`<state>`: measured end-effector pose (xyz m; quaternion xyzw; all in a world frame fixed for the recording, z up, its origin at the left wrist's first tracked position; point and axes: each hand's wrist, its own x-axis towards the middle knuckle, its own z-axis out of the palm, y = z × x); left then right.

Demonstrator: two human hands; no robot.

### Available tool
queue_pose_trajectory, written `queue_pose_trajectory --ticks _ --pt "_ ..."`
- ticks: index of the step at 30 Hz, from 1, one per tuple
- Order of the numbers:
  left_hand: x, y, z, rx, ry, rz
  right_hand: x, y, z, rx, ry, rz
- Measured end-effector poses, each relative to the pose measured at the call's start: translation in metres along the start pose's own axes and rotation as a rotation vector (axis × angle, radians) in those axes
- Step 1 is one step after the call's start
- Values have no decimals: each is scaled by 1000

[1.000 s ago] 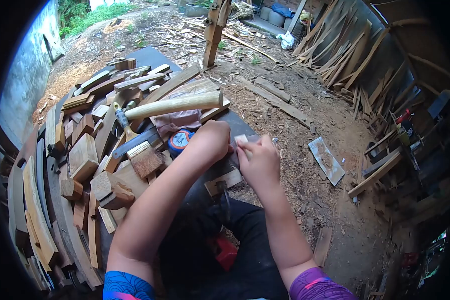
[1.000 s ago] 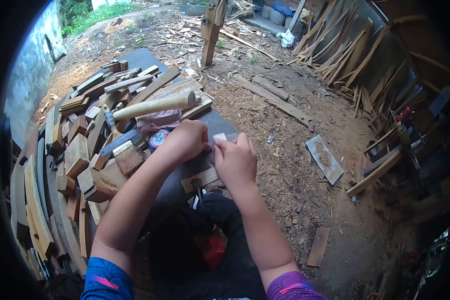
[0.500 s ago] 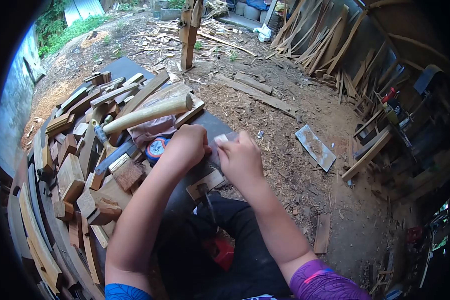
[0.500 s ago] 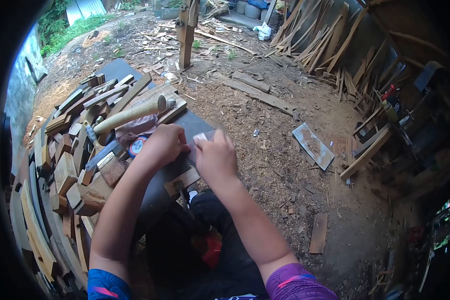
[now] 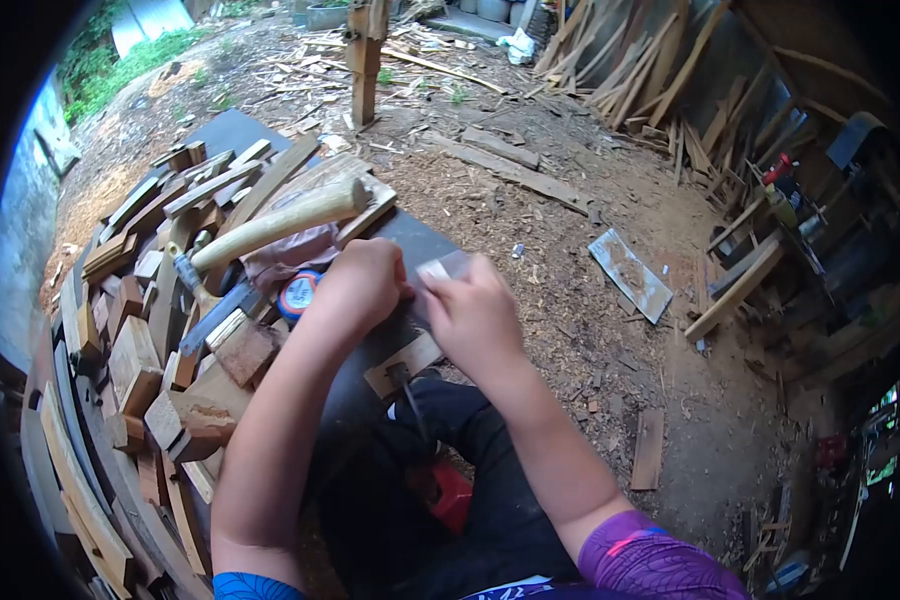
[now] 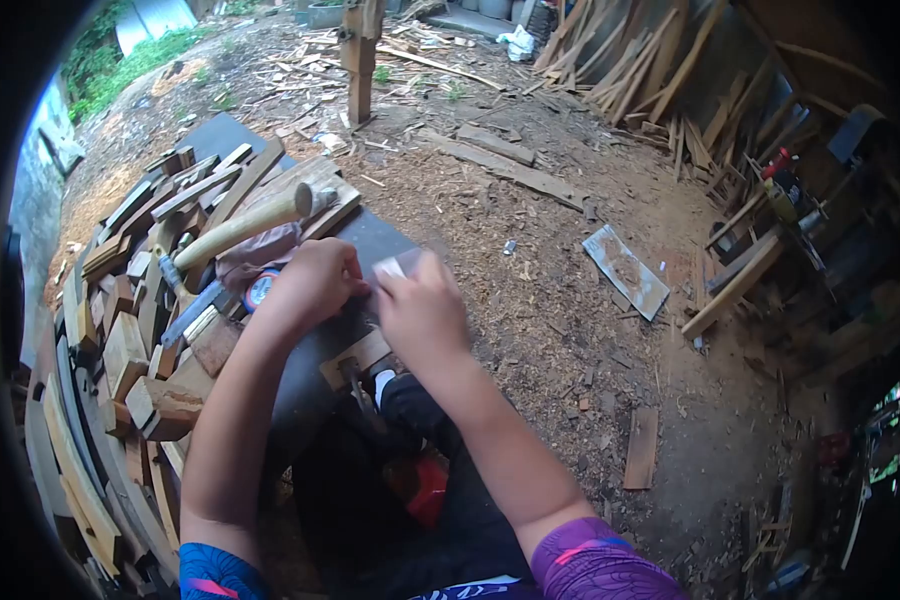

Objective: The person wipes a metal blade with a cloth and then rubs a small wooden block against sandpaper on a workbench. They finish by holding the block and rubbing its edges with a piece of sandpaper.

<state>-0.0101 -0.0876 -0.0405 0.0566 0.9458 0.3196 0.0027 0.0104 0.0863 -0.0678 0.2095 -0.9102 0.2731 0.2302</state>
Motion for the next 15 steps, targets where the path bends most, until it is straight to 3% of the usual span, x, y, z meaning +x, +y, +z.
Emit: queue_pose_trajectory --ticks 2,4,9,11,12,15 --pt "5 -6 2 82 13 114 -21 -5 -23 37 -27 20" --pt "8 -3 1 78 0 62 -25 -3 -19 68 -83 66" --pt "2 2 -2 8 -21 -3 26 10 13 -73 17 -42" --pt "0 -3 3 94 73 101 14 6 1 -71 -59 -31" --pt "0 7 -5 31 -38 -14 2 5 -8 -56 -63 -17" --pt "4 2 -1 90 -42 26 -26 -3 -28 7 -77 51"
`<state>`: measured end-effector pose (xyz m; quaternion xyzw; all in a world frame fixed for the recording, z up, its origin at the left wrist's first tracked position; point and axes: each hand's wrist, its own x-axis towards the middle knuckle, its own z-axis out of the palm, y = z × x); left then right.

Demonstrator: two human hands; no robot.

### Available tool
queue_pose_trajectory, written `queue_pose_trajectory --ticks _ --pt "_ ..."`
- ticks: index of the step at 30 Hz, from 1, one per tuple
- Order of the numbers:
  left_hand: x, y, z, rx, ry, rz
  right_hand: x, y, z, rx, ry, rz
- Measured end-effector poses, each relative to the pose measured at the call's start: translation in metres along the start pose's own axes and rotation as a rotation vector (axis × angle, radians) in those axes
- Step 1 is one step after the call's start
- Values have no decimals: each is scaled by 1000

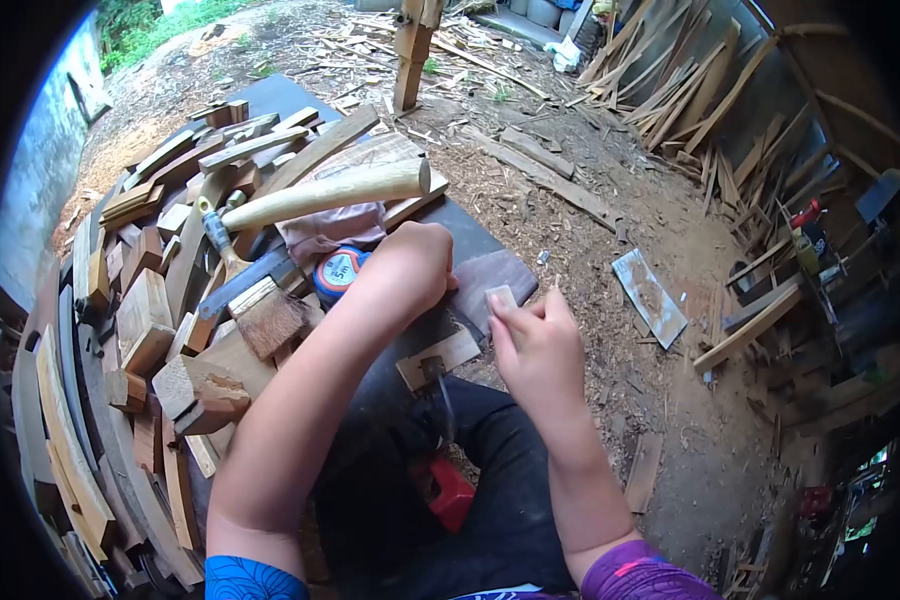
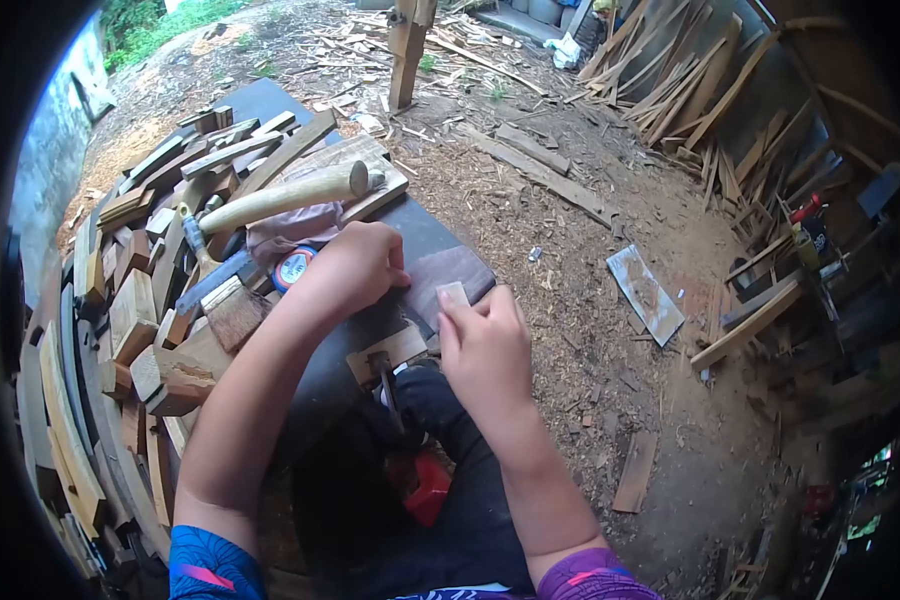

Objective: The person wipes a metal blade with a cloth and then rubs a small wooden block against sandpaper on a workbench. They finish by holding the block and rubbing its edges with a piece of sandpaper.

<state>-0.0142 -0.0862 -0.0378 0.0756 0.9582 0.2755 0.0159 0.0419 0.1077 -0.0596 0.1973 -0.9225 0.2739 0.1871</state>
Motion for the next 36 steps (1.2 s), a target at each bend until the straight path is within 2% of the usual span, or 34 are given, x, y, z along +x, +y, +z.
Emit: queue_pose_trajectory --ticks 2,4,9,10,12,14,17,22,24,26,28,29,30,32,34,36 --pt "5 -2 1 -13 -4 -14 -3 3 1 49 -11 79" --pt "1 -1 0 -48 14 9 9 6 12 -8 71 34" --pt "-2 3 -3 -103 2 -67 70 16 41 -69 96 21" --pt "-2 0 1 -34 57 12 70 17 41 -110 68 5" --pt "-2 0 1 -46 49 -25 57 14 33 -146 41 -30" --pt "-1 1 -1 -48 42 -42 28 8 14 -50 -43 67" --pt "2 -3 2 -30 23 17 4 -3 0 13 -45 143" --pt "1 -3 3 -43 71 89 55 17 37 -118 93 108" --pt "-2 2 -1 -86 13 -29 65 19 35 -125 77 139" --pt "-4 1 0 -98 39 -28 52 15 33 -108 23 164" --pt "-2 -7 7 -32 118 87 25 6 18 -91 40 119" --pt "-4 -1 0 -76 42 -2 13 -2 8 -45 -3 172" --pt "-4 -2 -3 -83 46 -11 7 -5 4 0 -48 232" --pt "-2 0 -1 -98 15 -3 12 1 13 32 -26 241" --pt "0 -2 1 -101 16 -19 33 15 34 -57 211 57" --pt "0 -4 2 -86 30 24 57 21 46 -108 238 54"
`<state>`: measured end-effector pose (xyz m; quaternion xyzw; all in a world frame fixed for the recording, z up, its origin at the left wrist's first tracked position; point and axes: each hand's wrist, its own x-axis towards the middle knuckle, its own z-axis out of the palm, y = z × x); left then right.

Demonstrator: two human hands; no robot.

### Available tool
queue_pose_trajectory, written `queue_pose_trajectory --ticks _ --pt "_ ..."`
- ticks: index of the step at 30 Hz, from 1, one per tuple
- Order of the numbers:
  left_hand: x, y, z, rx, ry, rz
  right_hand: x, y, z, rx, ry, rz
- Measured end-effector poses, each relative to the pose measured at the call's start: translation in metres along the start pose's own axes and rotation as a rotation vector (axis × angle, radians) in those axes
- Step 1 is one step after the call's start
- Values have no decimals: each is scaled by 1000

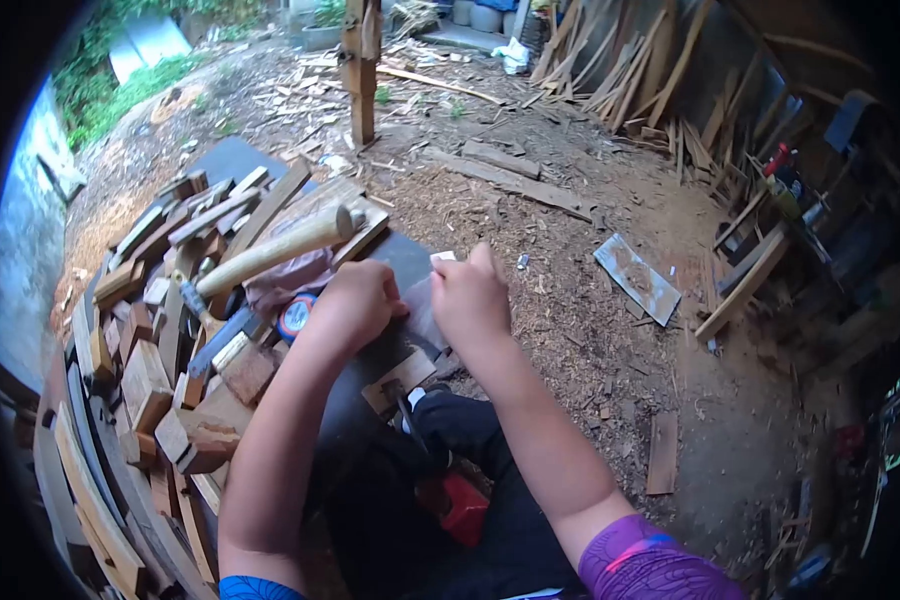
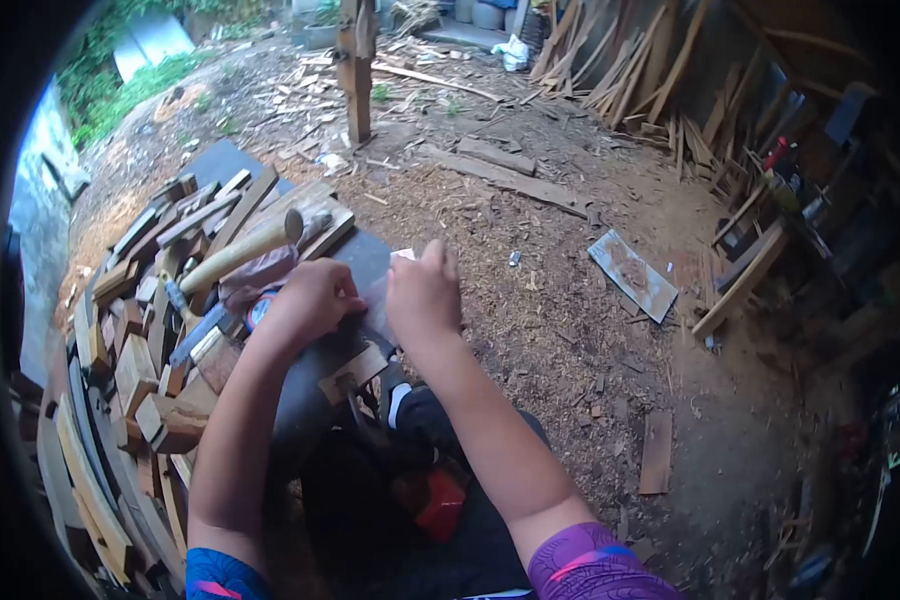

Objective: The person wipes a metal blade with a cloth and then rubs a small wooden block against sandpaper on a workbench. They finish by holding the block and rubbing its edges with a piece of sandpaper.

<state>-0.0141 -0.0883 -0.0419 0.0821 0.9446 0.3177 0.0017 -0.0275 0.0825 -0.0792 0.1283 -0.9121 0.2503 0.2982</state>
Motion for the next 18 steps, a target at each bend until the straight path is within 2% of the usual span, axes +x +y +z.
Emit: queue_pose_trajectory --ticks 2,4,6,8,12,14,18 --pt "-1 6 -1 -3 -11 -20 9 2 0 -48 21 -44" --pt "-2 5 -5 -29 -6 -71 -4 0 -10 30 -80 -26" --pt "-2 5 -3 -9 -5 -24 -30 -7 -34 32 -128 -60" --pt "0 4 -5 -18 -20 -60 -48 -15 -53 149 -185 30" --pt "-1 4 -3 -53 -77 -56 -27 -7 -22 169 -108 19" --pt "0 -1 -1 -21 -15 -10 -3 -6 -3 161 -156 -26" --pt "-2 4 -3 -13 -15 -28 -9 -11 -4 62 -144 -88"
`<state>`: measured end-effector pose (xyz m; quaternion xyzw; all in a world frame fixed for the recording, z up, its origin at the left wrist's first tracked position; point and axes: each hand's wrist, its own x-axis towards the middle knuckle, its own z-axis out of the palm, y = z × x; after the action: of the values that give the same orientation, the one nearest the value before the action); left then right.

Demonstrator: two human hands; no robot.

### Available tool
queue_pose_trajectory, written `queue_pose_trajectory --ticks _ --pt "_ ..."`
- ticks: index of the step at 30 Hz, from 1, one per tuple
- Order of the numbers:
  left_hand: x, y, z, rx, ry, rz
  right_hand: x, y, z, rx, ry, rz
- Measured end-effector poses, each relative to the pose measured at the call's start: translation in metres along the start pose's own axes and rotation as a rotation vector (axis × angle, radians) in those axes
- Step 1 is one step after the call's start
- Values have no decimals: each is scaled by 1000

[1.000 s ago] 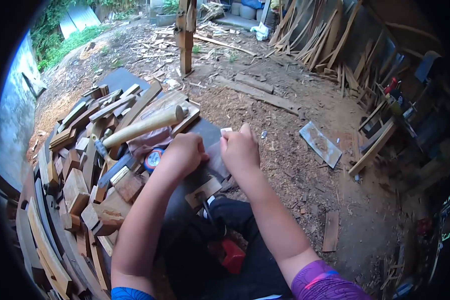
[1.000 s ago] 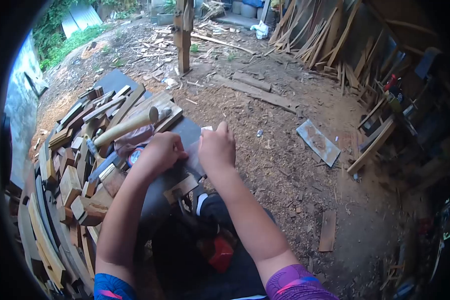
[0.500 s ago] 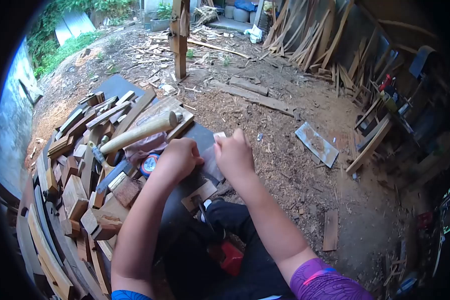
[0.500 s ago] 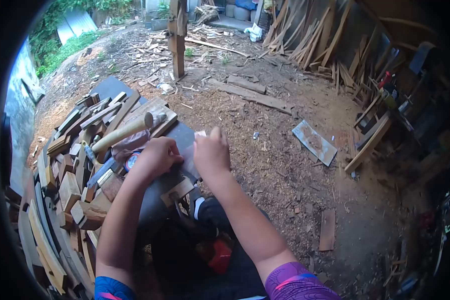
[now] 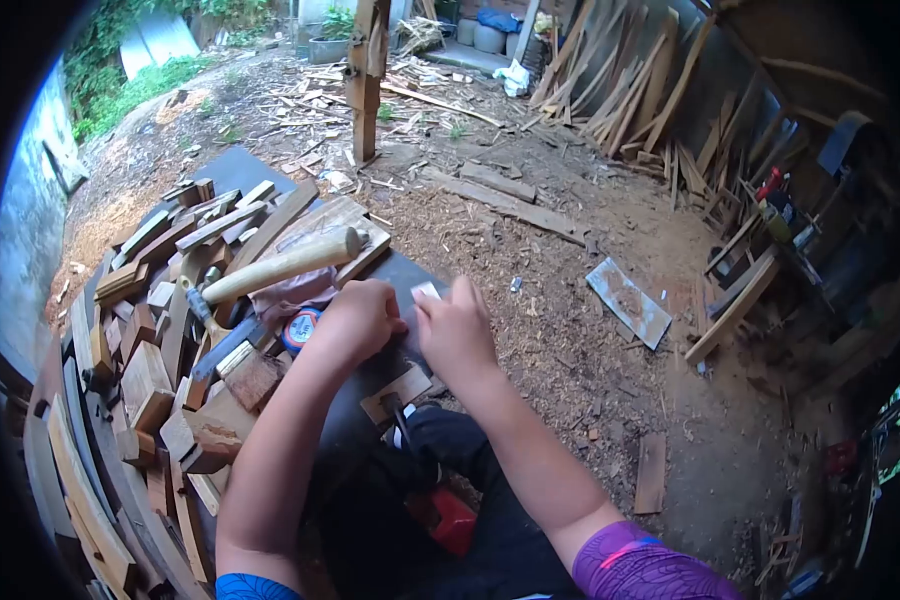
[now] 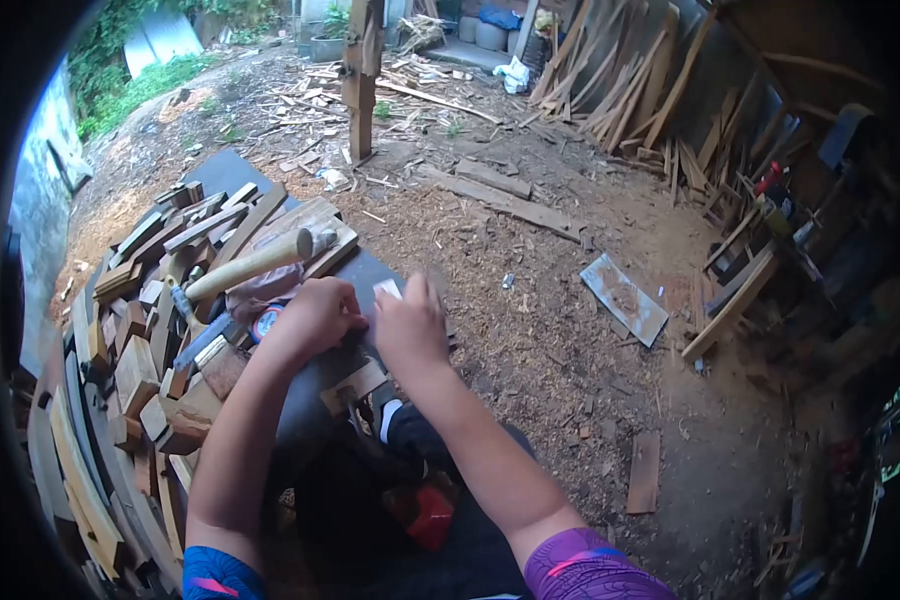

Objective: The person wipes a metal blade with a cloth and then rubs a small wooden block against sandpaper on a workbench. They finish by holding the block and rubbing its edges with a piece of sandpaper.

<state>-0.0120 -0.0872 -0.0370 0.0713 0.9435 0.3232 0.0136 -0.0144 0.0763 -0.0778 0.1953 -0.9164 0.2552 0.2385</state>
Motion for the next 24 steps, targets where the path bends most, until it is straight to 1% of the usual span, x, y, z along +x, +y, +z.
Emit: queue_pose_trajectory --ticks 2,3,5,6,8,9,10,11,12,14,16,17,19,20,22,24 --pt "1 1 -1 -17 15 -19 -26 -4 -22 25 -31 -16" --pt "2 1 -2 -6 -1 3 -32 -8 -31 30 -47 -36" --pt "3 -1 -1 -9 -30 4 -44 -13 -44 80 -135 105" --pt "4 -2 0 -9 -48 -11 -40 -11 -37 89 -151 118" --pt "4 -3 2 -32 -17 -28 -15 -4 -18 70 -33 33" --pt "5 -4 3 -25 -18 -32 -5 1 -8 86 -41 47" --pt "4 -4 4 -12 -24 -45 8 5 1 46 11 30" --pt "3 -4 4 11 -3 -15 14 3 7 7 64 6" --pt "3 -4 4 30 28 12 11 0 5 24 59 -7" --pt "8 -4 7 160 -1 22 -5 0 -7 -42 43 -59" --pt "12 -11 12 148 15 51 -28 -8 -31 11 -24 -4" --pt "12 -13 11 137 29 23 -30 -11 -33 19 -45 -28" --pt "12 -10 11 102 32 49 -39 -11 -34 2 26 -23" --pt "12 -8 11 102 20 10 -34 -9 -29 12 13 -5" --pt "11 -9 12 114 23 20 -3 -4 -12 26 -29 35" --pt "9 -7 12 135 24 16 10 1 0 13 -24 34"
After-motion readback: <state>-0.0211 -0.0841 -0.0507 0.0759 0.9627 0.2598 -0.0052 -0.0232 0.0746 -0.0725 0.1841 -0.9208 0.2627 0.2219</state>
